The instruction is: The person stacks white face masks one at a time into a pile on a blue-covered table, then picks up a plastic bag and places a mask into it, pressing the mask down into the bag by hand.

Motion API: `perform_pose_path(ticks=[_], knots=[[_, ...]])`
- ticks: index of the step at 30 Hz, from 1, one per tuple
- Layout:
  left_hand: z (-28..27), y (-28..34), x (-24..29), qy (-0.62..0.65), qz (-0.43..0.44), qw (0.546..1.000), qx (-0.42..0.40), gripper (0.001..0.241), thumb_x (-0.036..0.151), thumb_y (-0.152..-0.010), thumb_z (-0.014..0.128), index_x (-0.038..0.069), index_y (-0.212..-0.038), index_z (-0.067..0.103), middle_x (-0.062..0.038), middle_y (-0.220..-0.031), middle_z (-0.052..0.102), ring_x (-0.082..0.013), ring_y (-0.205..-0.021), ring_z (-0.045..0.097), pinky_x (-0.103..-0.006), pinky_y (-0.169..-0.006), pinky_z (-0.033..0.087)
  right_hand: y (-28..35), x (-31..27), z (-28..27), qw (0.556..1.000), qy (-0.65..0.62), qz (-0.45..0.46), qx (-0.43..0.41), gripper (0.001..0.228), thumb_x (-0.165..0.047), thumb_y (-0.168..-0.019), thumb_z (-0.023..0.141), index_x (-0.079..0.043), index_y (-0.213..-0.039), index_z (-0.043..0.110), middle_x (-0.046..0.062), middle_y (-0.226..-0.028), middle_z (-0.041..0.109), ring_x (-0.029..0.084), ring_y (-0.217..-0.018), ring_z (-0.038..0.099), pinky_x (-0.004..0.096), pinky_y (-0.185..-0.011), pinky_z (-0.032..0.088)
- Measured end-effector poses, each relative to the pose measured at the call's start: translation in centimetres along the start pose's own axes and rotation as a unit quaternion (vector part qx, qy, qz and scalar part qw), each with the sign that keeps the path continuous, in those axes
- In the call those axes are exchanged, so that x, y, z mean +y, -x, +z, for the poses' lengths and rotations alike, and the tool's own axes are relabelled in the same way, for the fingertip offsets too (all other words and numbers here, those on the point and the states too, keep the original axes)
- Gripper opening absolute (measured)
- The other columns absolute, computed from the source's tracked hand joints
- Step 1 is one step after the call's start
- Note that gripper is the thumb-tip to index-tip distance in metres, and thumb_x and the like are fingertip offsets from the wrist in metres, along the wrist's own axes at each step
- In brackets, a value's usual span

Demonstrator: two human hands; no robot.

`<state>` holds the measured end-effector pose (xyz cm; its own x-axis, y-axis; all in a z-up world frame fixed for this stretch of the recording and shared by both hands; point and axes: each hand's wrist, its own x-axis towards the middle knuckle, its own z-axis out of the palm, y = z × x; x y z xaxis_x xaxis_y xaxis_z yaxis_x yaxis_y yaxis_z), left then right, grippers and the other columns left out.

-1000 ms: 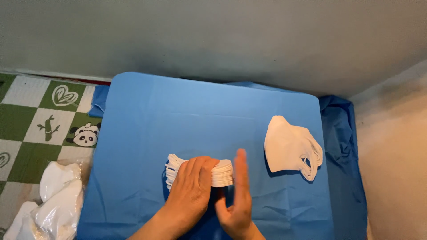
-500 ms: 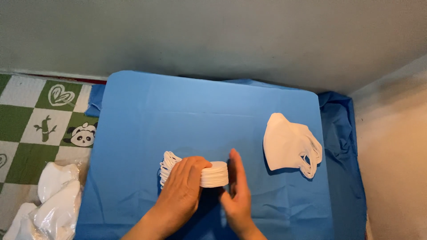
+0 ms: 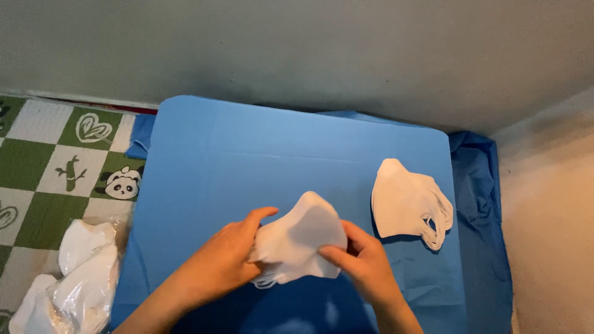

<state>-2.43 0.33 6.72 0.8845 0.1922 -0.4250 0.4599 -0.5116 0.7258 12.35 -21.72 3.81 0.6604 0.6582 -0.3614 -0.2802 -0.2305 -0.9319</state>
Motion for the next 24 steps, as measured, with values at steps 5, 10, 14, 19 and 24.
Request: perform_pose_path(ticks=[5,10,14,19,24], knots=[[2.2,-2.4,-2.8,0.154,-0.087,0.984,0.032,0.063,0.01,-0.076,0.067,0.017,-0.137,0.058,0.0,-0.087,0.072,-0.0138,-0.073,0.066,-0.0264,-0.066,0.051,-1.5,0.1,-0.5,0.993,-0.033,0.08,0.079,0.055,0.0,-0.075,0.074,0.008,-0.129,0.07,0.025,-0.1,0.076,0.028,-0.086,0.068,0.034,-0.078,0.054],[3.1,-3.9,-2.2,0.176,-0.137,0.973,0.052,0.052,0.015,-0.08,0.067,0.015,-0.132,0.067,-0.001,-0.09,0.074,-0.0128,-0.073,0.065,-0.0256,-0.067,0.052,-1.9,0.9,-0.4,0.991,0.073,0.057,0.101,0.066,-0.01,-0.077,0.074,-0.002,-0.141,0.062,0.019,-0.122,0.078,0.024,-0.104,0.075,0.03,-0.087,0.058],[3.4,-3.8,-2.0,0.084,-0.138,0.985,0.063,0.052,0.02,-0.081,0.067,0.017,-0.133,0.065,0.001,-0.096,0.075,-0.0125,-0.078,0.069,-0.0261,-0.07,0.056,-2.2,2.6,-1.1,0.939,0.322,0.016,0.121,0.077,-0.032,-0.082,0.074,-0.006,-0.149,0.049,0.014,-0.123,0.065,0.022,-0.103,0.069,0.031,-0.085,0.057],[3.7,-2.8,-1.5,0.034,-0.125,0.986,0.103,0.051,0.035,-0.082,0.069,0.024,-0.132,0.065,0.007,-0.101,0.071,-0.0135,-0.086,0.067,-0.0283,-0.076,0.052,-1.3,2.6,-1.9,0.928,0.347,-0.01,0.132,0.077,-0.041,-0.084,0.072,-0.006,-0.15,0.049,0.008,-0.105,0.065,0.017,-0.084,0.064,0.026,-0.074,0.051],[2.9,-2.5,-1.4,-0.025,-0.177,0.983,0.049,0.069,0.058,-0.085,0.072,0.026,-0.144,0.055,0.006,-0.138,0.059,-0.0131,-0.115,0.067,-0.0325,-0.09,0.057,3.1,1.6,-11.3,0.877,0.326,0.024,0.352,0.062,-0.007,-0.094,0.064,-0.01,-0.154,0.046,0.017,-0.133,0.062,0.028,-0.09,0.065,0.039,-0.067,0.055]])
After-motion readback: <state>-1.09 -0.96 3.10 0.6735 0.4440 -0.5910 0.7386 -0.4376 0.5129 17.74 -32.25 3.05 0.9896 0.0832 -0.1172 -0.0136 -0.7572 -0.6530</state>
